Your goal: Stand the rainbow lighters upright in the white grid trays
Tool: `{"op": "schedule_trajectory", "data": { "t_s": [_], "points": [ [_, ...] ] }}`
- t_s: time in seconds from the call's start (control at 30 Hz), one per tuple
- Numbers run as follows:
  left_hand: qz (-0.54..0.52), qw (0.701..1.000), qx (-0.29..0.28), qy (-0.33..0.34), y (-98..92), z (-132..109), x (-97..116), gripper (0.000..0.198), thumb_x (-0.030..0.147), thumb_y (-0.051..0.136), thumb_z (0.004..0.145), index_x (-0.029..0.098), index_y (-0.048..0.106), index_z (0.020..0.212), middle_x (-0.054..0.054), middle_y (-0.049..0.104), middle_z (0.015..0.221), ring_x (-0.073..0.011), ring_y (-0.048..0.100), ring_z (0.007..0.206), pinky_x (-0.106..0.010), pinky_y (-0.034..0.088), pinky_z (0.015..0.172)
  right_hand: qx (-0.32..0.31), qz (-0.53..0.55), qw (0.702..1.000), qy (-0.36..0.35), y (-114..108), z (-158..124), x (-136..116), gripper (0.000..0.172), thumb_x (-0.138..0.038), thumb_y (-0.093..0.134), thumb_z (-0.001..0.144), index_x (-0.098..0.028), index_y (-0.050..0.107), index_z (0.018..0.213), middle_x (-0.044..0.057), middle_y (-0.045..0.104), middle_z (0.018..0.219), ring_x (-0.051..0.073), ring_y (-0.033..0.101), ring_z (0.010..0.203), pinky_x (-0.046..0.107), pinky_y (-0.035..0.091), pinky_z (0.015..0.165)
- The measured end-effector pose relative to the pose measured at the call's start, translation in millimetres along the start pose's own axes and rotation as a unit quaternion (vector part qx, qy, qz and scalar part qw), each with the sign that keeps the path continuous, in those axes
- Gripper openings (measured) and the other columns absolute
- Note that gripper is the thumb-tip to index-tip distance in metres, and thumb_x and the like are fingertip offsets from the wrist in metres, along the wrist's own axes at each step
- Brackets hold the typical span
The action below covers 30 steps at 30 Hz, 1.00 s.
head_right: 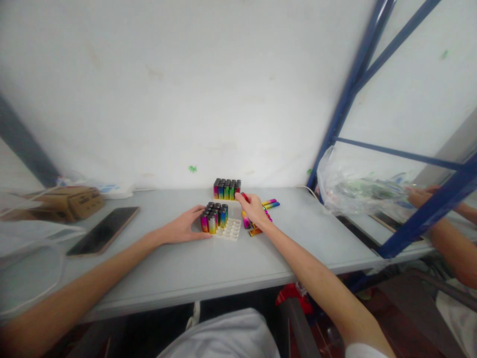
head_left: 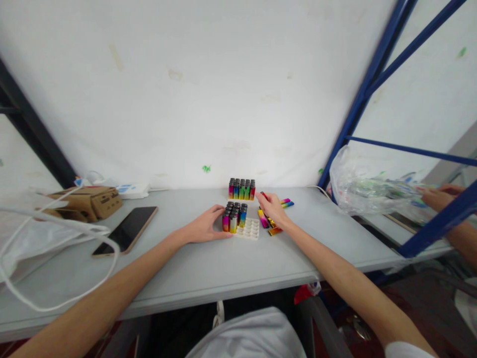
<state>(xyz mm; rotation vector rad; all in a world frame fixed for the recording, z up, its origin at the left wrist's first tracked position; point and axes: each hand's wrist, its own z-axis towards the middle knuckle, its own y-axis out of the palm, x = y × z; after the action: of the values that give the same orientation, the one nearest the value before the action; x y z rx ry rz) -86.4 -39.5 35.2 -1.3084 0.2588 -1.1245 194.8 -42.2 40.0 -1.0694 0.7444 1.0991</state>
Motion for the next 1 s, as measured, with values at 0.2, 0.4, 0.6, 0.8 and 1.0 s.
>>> {"op": "schedule_trajectory", "data": {
  "t_s": [0.2, 0.4, 0.6, 0.8, 1.0],
  "points": [
    [0.005, 1.0, 0.015, -0.011, 2.0, 0.7, -2.5, 0.074, 0.066, 0.077, 0.078, 0.017, 0.06, 0.131, -0.014, 0.06, 0.13, -0.0343, 0.061, 0.122, -0.047, 0.048, 0.112, 0.053, -0.073, 0.996, -0.023, 1.9, 3.2, 4.2, 0.04, -0.05, 0.047, 0.089, -0.024, 0.038, 0.059, -0.005, 0.033, 0.053, 0.011, 0.031, 0.05, 0.026, 0.021, 0.047],
    [0.008, 0.999, 0.019, -0.025, 0.9, 0.6, -0.4, 0.073, 0.067, 0.078, 0.076, 0.017, 0.063, 0.126, -0.014, 0.061, 0.126, -0.0341, 0.062, 0.118, -0.047, 0.049, 0.109, 0.035, -0.089, 0.994, -0.055, -0.5, 0.2, -7.5, 0.048, -0.062, 0.045, 0.091, -0.024, 0.04, 0.061, -0.004, 0.038, 0.056, 0.013, 0.036, 0.054, 0.027, 0.025, 0.051],
    [0.01, 0.999, 0.008, -0.033, 0.1, 1.2, 0.5, 0.073, 0.069, 0.076, 0.076, 0.016, 0.062, 0.124, -0.013, 0.061, 0.122, -0.033, 0.062, 0.115, -0.046, 0.049, 0.107, 0.035, -0.122, 0.989, -0.076, -1.2, -2.1, -10.2, 0.05, -0.063, 0.046, 0.09, -0.024, 0.036, 0.06, -0.004, 0.032, 0.057, 0.013, 0.033, 0.056, 0.028, 0.024, 0.054],
    [0.013, 0.999, 0.009, -0.034, -0.1, 1.0, 0.7, 0.071, 0.069, 0.076, 0.076, 0.017, 0.063, 0.122, -0.012, 0.062, 0.12, -0.0331, 0.063, 0.112, -0.046, 0.05, 0.104, 0.033, -0.139, 0.985, -0.095, -1.3, -2.0, -9.6, 0.045, -0.055, 0.044, 0.092, -0.024, 0.037, 0.06, -0.004, 0.034, 0.057, 0.014, 0.035, 0.056, 0.028, 0.025, 0.056],
    [0.01, 0.999, 0.006, -0.03, -1.0, 0.9, 0.7, 0.071, 0.068, 0.077, 0.077, 0.018, 0.062, 0.124, -0.013, 0.063, 0.122, -0.0339, 0.062, 0.114, -0.047, 0.05, 0.105, -0.005, -0.165, 0.977, -0.132, -6.0, -6.0, -16.9, 0.044, -0.058, 0.044, 0.101, -0.023, 0.047, 0.074, -0.002, 0.052, 0.065, 0.017, 0.046, 0.064, 0.028, 0.033, 0.06]
  ]
}}
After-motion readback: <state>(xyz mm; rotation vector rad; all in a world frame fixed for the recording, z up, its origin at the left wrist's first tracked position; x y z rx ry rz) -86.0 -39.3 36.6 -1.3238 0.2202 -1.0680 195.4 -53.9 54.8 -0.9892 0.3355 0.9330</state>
